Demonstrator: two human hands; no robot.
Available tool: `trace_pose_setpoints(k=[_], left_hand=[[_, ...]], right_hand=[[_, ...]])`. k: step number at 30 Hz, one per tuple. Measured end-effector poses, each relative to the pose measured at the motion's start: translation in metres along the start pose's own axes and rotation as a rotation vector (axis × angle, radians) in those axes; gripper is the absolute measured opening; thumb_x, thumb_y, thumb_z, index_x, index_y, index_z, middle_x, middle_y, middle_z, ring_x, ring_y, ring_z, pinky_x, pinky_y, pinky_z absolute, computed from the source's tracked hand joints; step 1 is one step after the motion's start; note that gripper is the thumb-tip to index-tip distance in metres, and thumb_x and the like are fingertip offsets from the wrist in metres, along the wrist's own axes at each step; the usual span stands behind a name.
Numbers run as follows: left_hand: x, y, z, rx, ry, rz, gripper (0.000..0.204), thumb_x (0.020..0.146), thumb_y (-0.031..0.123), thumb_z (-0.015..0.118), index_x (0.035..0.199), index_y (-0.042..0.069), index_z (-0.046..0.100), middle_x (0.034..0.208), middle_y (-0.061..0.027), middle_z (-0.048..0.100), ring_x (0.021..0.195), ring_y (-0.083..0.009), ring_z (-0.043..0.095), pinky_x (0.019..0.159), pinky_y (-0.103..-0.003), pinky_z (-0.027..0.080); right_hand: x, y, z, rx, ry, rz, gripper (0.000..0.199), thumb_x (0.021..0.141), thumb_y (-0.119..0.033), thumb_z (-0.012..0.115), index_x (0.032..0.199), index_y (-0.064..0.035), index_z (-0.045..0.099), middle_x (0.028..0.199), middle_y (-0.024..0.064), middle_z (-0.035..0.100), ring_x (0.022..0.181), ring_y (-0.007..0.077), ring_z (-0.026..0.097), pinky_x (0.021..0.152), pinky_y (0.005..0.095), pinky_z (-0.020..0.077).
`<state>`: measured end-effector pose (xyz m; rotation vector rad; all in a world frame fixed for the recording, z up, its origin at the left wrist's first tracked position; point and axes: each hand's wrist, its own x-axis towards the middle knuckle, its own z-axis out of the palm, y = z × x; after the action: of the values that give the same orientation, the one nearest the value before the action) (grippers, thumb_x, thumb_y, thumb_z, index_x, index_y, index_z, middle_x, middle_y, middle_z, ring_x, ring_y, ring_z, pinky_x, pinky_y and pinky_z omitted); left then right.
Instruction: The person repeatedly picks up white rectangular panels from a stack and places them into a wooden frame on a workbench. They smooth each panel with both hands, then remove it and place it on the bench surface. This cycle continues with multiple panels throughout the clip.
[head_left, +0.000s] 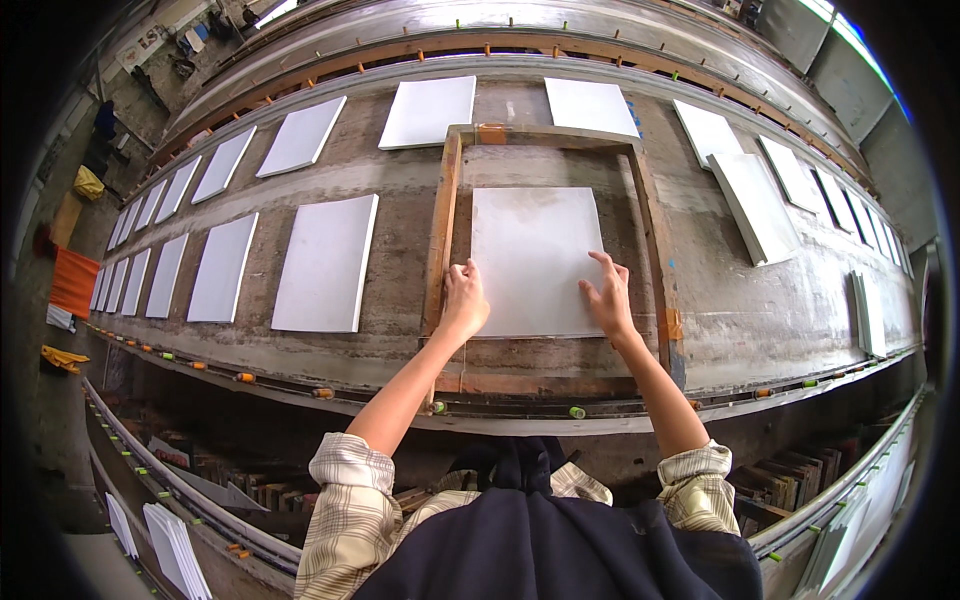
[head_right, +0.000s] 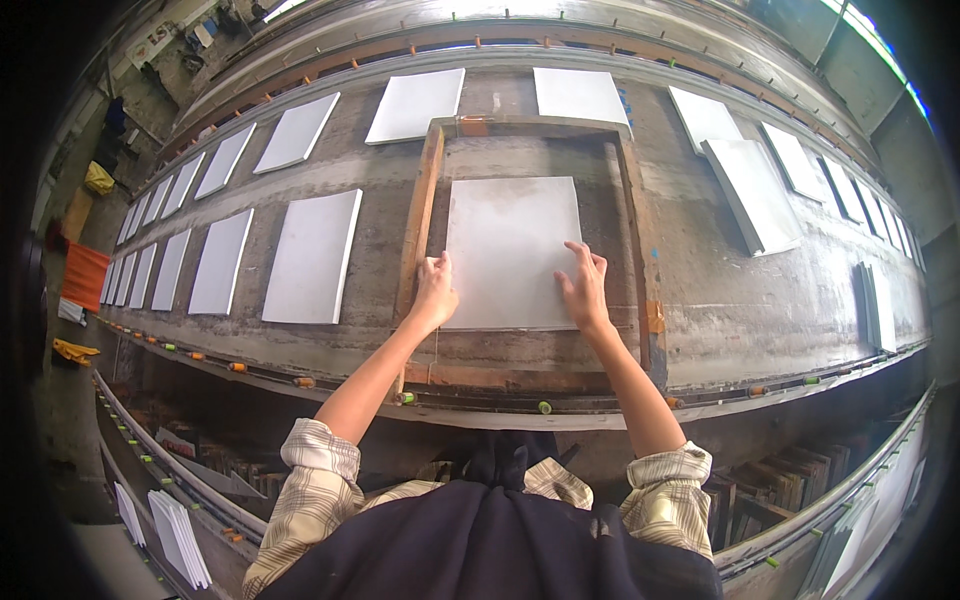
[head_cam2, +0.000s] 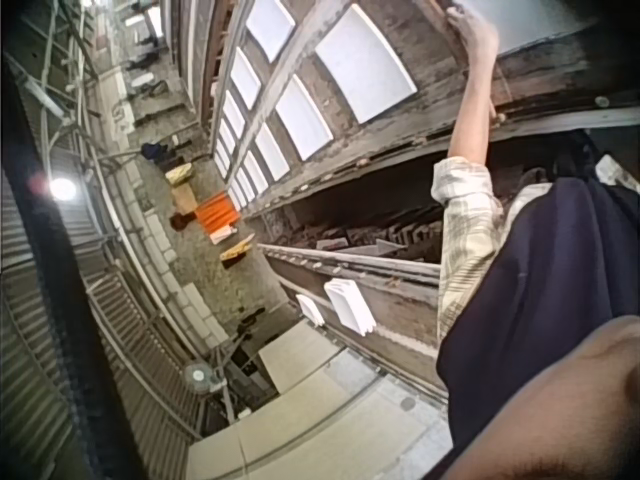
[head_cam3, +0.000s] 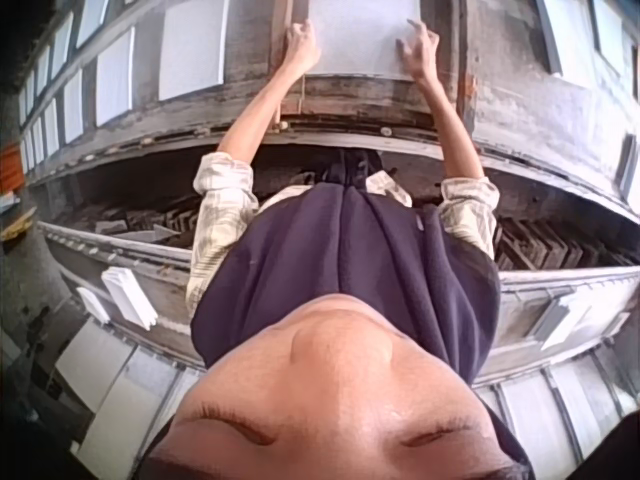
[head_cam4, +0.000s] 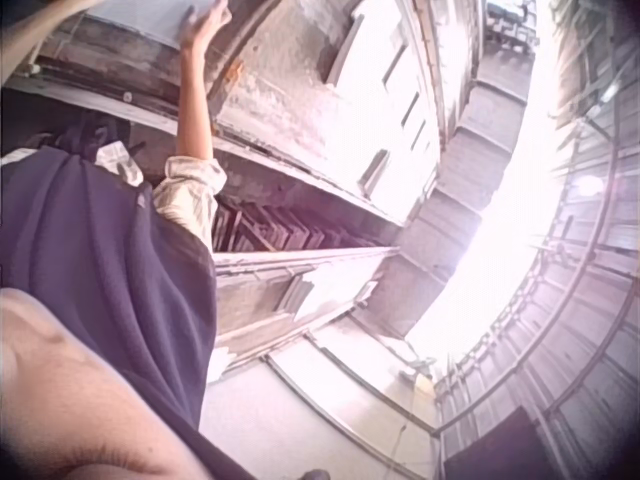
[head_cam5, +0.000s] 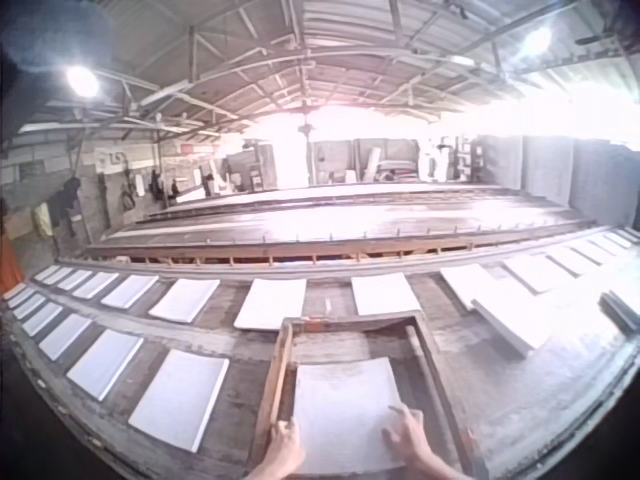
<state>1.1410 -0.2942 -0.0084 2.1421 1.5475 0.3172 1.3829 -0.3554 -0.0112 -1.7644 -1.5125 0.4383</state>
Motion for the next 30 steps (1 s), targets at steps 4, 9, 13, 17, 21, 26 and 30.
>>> trace_pose_setpoints(k=[4,9,13,17,21,26,30], left_hand=[[-0.002,-0.001,0.001,-0.017,0.019,0.018,0.062,0.073,-0.010,0.049,0.131,-0.015,0.026,0.122,-0.0265,0.034,0.116,-0.0397,0.036,0.101,-0.042,0.033],[0.000,-0.002,0.001,0.014,0.016,0.033,0.061,0.074,-0.010,0.047,0.130,-0.016,0.025,0.121,-0.0267,0.035,0.115,-0.0389,0.036,0.101,-0.042,0.033],[-0.001,0.002,0.000,0.018,0.002,0.028,0.058,0.076,-0.010,0.046,0.130,-0.018,0.026,0.121,-0.0275,0.034,0.115,-0.0399,0.035,0.100,-0.043,0.034],[-0.003,-0.006,0.008,0.057,0.068,0.060,0.061,0.074,-0.007,0.049,0.130,-0.015,0.028,0.118,-0.0259,0.036,0.110,-0.0388,0.037,0.097,-0.042,0.035],[-0.009,-0.003,0.005,0.042,0.065,0.047,0.059,0.075,-0.007,0.048,0.130,-0.015,0.028,0.118,-0.0262,0.036,0.109,-0.0391,0.038,0.096,-0.042,0.036],[-0.014,0.003,0.002,0.044,0.064,0.049,0.058,0.076,-0.007,0.047,0.130,-0.015,0.028,0.117,-0.0263,0.037,0.107,-0.0393,0.040,0.095,-0.043,0.037],[-0.019,0.001,0.004,0.067,0.080,0.056,0.057,0.077,-0.007,0.048,0.130,-0.015,0.029,0.117,-0.0259,0.036,0.107,-0.0390,0.040,0.095,-0.043,0.037]], right_hand=[[0.000,0.000,0.000,0.007,-0.007,0.009,0.053,0.074,0.000,0.067,0.122,-0.0071,0.045,0.126,0.0173,0.047,0.113,0.0359,0.039,0.100,0.0409,0.0334],[-0.007,0.004,0.005,-0.037,0.036,-0.023,0.052,0.074,-0.001,0.066,0.121,-0.0072,0.045,0.126,0.0181,0.047,0.114,0.0365,0.038,0.101,0.0417,0.0324],[-0.006,0.004,0.003,-0.055,0.028,-0.042,0.050,0.075,-0.001,0.065,0.121,-0.0071,0.045,0.126,0.0174,0.047,0.114,0.0371,0.038,0.101,0.0422,0.0320],[-0.007,0.002,0.002,-0.041,0.013,-0.056,0.050,0.075,0.000,0.065,0.121,-0.0072,0.045,0.125,0.0169,0.048,0.115,0.0372,0.038,0.101,0.0425,0.0319],[-0.008,-0.002,0.000,-0.035,0.000,-0.057,0.052,0.075,0.000,0.065,0.121,-0.0071,0.045,0.124,0.0168,0.048,0.115,0.0372,0.038,0.100,0.0428,0.0322],[-0.009,-0.003,-0.004,-0.050,-0.008,-0.058,0.052,0.074,-0.001,0.066,0.121,-0.0078,0.045,0.124,0.0178,0.048,0.115,0.0371,0.038,0.100,0.0430,0.0322],[-0.009,-0.001,-0.004,-0.047,-0.023,-0.070,0.051,0.075,-0.001,0.066,0.121,-0.0089,0.046,0.124,0.0197,0.048,0.115,0.0370,0.038,0.100,0.0431,0.0322]])
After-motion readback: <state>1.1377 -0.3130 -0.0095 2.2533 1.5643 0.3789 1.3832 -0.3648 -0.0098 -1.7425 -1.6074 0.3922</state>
